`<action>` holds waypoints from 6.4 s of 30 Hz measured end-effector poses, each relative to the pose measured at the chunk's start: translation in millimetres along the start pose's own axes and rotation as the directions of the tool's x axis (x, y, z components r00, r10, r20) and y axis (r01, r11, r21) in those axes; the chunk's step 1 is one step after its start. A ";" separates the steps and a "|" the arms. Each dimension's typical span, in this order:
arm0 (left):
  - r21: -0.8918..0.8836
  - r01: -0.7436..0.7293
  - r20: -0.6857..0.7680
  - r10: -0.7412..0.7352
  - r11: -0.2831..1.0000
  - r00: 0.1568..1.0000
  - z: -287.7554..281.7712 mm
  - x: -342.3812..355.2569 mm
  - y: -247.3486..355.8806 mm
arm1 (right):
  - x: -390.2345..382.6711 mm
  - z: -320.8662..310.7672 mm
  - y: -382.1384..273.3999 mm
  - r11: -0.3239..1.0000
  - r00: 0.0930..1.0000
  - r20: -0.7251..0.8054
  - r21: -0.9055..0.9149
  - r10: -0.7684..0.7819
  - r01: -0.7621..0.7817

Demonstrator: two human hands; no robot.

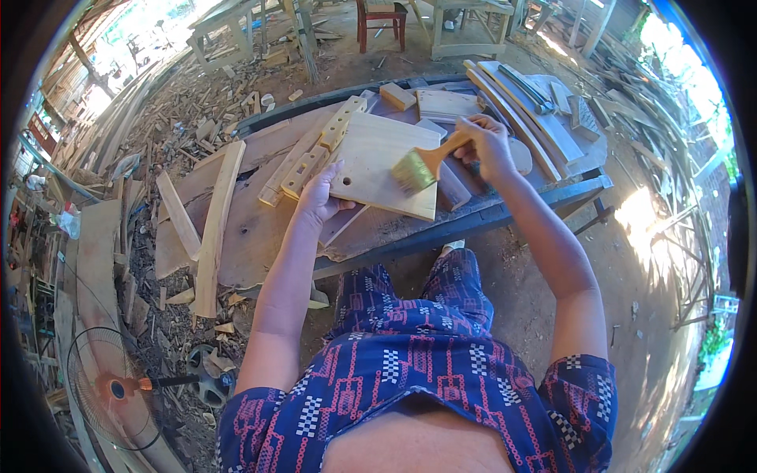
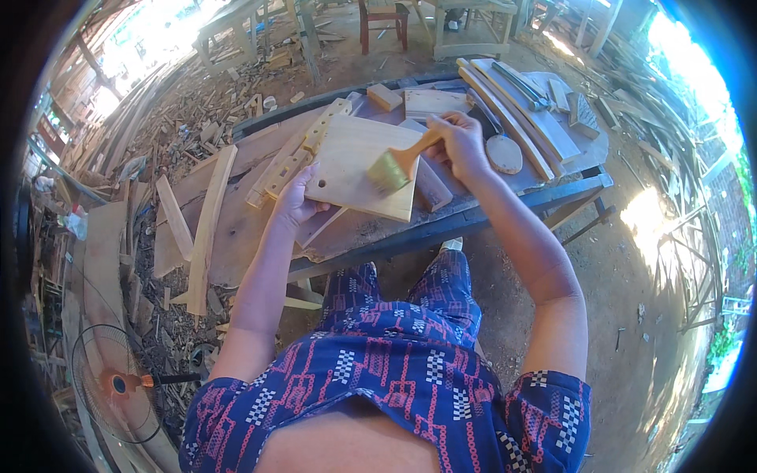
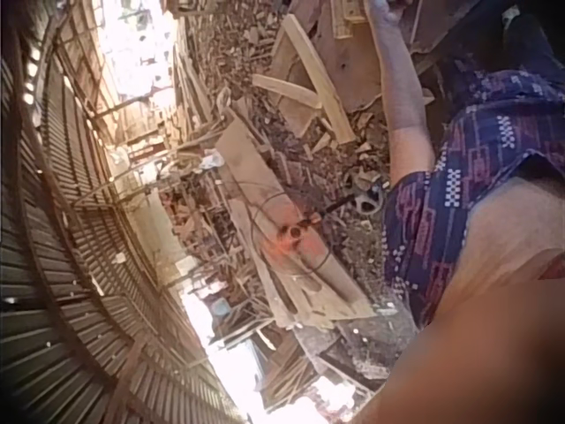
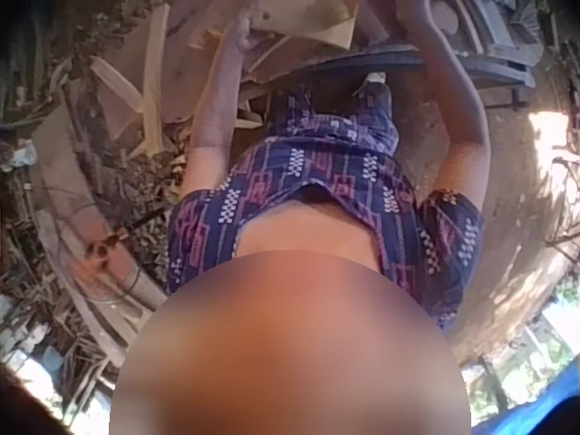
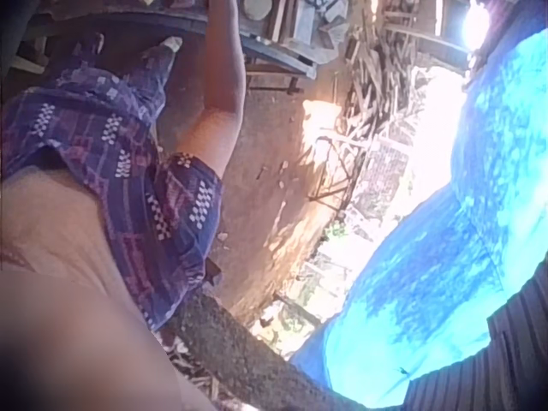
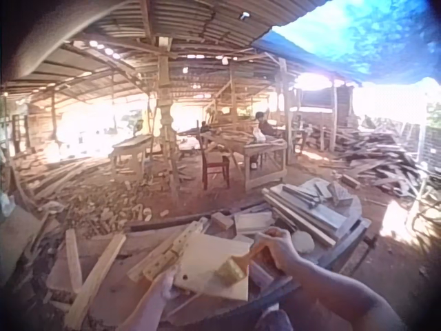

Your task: The person applies a liquid finish to various pieces of wood using a paint brush.

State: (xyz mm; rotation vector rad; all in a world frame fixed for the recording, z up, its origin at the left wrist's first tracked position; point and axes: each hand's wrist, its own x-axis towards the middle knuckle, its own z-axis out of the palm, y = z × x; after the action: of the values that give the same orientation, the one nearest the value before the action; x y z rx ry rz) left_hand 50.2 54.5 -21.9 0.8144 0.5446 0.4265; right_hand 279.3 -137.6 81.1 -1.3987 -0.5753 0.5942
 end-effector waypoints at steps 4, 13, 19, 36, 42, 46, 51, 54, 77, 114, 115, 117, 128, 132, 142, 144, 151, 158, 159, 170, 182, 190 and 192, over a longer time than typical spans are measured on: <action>0.032 0.014 -0.026 -0.013 0.999 1.000 7.5 -1.9 2.6 | 27.5 -34.5 3.0 0.980 0.975 -0.144 -0.129 -0.170 0.152; 0.039 0.019 -0.026 -0.018 0.999 0.999 3.6 3.0 -0.5 | 39.8 -18.1 21.4 0.687 0.812 0.034 -0.513 -0.582 0.514; 0.028 0.012 -0.057 -0.011 1.000 0.998 2.7 3.7 -1.4 | -18.2 2.5 6.3 0.478 0.765 0.289 -0.640 -0.576 0.602; 0.028 -0.003 -0.073 0.005 1.000 0.997 3.9 3.9 -2.4 | -41.8 14.3 -14.7 0.995 0.977 0.199 -0.043 -0.081 0.091; 0.056 0.015 -0.026 -0.014 0.998 1.000 2.6 4.4 -1.2 | 22.8 -31.4 2.8 0.988 0.993 -0.028 -0.112 -0.112 0.109; 0.053 0.010 -0.054 -0.007 0.999 0.999 2.8 4.0 -1.8 | 46.2 -41.2 1.2 0.871 0.922 -0.093 -0.373 -0.377 0.319; 0.049 0.019 -0.013 -0.019 0.999 1.000 -0.1 6.9 -1.7 | 52.1 -26.8 8.3 0.676 0.787 -0.041 -0.541 -0.615 0.500; 0.057 0.006 -0.018 -0.005 0.998 1.000 -2.2 8.0 -0.9 | 37.5 -3.7 18.9 0.581 0.774 0.096 -0.604 -0.626 0.545; 0.038 0.008 -0.023 -0.007 0.999 1.000 3.2 5.0 -1.1 | 55.0 98.6 -6.5 0.966 0.959 0.142 -0.041 -0.247 0.255; 0.043 0.002 -0.013 -0.002 0.999 1.000 2.3 5.4 -0.2 | 64.7 -35.0 -0.1 0.825 0.891 -0.148 -0.465 -0.430 0.321; 0.042 0.004 -0.016 -0.003 0.999 1.000 1.6 5.7 -0.2 | 66.2 -35.2 -1.1 0.687 0.825 -0.114 -0.623 -0.554 0.375; 0.044 0.005 -0.017 -0.005 0.999 1.000 1.2 6.7 -0.3 | 67.8 -30.4 2.1 0.682 0.817 -0.107 -0.617 -0.567 0.393; 0.048 0.030 -0.102 -0.025 0.998 0.994 12.9 -2.3 1.0 | 7.7 64.6 0.0 0.603 0.809 0.216 -0.569 -0.547 0.559; 0.065 0.028 -0.102 -0.022 0.997 0.995 7.7 -3.3 4.5 | -25.0 90.7 -20.8 0.856 0.859 0.334 -0.217 -0.387 0.470; -0.018 0.004 -0.029 -0.005 1.000 1.000 -1.0 3.4 -2.4 | 18.7 111.6 -25.7 0.999 0.934 0.353 0.015 -0.049 0.046; 0.036 0.041 -0.038 -0.040 0.998 0.998 -1.8 5.7 -3.7 | 40.4 114.9 -17.9 0.999 0.958 0.282 0.004 -0.046 0.047; 0.062 0.029 -0.029 -0.027 0.998 0.999 12.7 -0.1 0.3 | 103.5 100.2 5.4 0.952 0.949 -0.130 0.072 -0.286 0.297; 0.082 0.020 -0.025 -0.018 0.996 1.000 7.1 0.8 -1.8 | 71.4 101.6 5.6 0.739 0.815 0.074 -0.380 -0.575 0.556; 0.110 0.021 -0.048 -0.016 0.994 0.999 9.0 1.6 -2.5 | 63.3 101.4 8.3 0.707 0.782 0.157 -0.349 -0.603 0.615; 0.097 -0.018 -0.005 0.018 0.995 1.000 -5.9 4.5 0.7 | -40.7 104.6 -23.9 0.936 0.873 0.345 0.054 -0.345 0.348; 0.083 0.000 0.017 -0.002 0.997 1.000 6.7 1.5 -1.4 | -32.5 -5.3 15.8 0.997 0.998 -0.003 0.025 -0.068 0.068; 0.070 0.006 -0.035 -0.004 0.998 0.999 7.3 2.5 1.0 | -34.8 -48.2 -23.2 0.933 0.978 -0.027 -0.304 -0.208 0.190; 0.090 0.029 -0.059 -0.024 0.996 0.998 4.9 3.1 0.6 | -37.0 -42.8 -33.2 0.958 0.980 0.009 -0.210 -0.197 0.195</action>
State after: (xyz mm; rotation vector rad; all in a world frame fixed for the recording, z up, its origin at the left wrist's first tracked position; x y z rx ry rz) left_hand 55.4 53.8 -19.6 0.8830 0.6318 0.4046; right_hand 283.2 -196.6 109.6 -1.5203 -0.7748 0.3728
